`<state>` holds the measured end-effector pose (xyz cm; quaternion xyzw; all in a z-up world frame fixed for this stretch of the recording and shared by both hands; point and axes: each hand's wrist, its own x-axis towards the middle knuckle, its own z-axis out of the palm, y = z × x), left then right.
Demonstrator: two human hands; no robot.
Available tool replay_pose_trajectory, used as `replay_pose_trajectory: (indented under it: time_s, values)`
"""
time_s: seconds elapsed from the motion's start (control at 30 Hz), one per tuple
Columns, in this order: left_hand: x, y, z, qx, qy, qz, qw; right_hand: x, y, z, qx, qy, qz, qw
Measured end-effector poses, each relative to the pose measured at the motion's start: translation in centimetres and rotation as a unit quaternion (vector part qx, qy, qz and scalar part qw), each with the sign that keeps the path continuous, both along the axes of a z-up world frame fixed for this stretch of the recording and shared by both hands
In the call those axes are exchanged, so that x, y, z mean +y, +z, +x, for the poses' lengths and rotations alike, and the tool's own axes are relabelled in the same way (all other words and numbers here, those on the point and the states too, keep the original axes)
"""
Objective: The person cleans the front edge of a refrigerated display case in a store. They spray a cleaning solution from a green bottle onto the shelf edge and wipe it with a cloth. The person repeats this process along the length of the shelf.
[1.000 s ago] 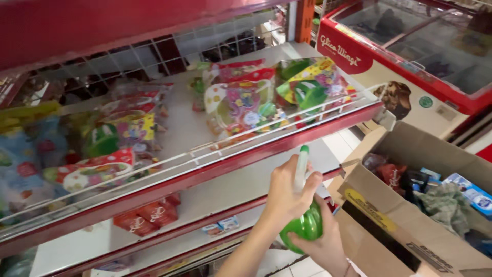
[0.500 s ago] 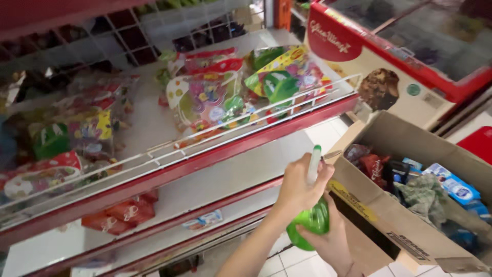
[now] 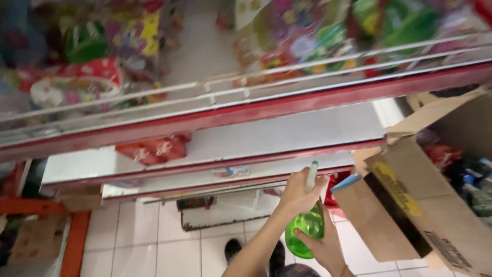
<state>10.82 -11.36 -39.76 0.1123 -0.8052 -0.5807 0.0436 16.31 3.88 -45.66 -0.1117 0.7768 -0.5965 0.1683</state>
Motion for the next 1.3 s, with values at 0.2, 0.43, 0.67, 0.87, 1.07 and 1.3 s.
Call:
replay_pose_trajectory:
  time_s: [0.2, 0.43, 0.67, 0.87, 1.07, 1.3]
  values:
    - [-5.5, -1.1, 5.4, 0.058, 0.084, 0.057, 0.993, -4.9, 0.1, 2.5, 0.023, 0.077, 0.008, 0.997]
    - [-14.1, -1.9, 14.4, 0.121, 0.188, 0.012, 0.975, -13.1, -1.0, 8.2, 0.047, 0.177, -0.007, 0.983]
    - [-24.2, -1.6, 23.1, 0.099, 0.279, 0.026, 0.955, -23.6, -1.2, 14.1, 0.062, 0.259, -0.028, 0.963]
    - [-33.3, -2.8, 29.5, 0.118, 0.309, 0.024, 0.943, -32.7, -2.3, 18.4, 0.107, 0.309, -0.01, 0.945]
    - [-39.3, -3.0, 34.2, 0.157, 0.348, 0.053, 0.923, -39.5, -2.6, 21.6, 0.064, 0.349, 0.04, 0.934]
    - [-43.5, -3.1, 37.9, 0.154, 0.376, 0.065, 0.911, -44.6, -1.9, 24.3, 0.08, 0.379, 0.031, 0.921]
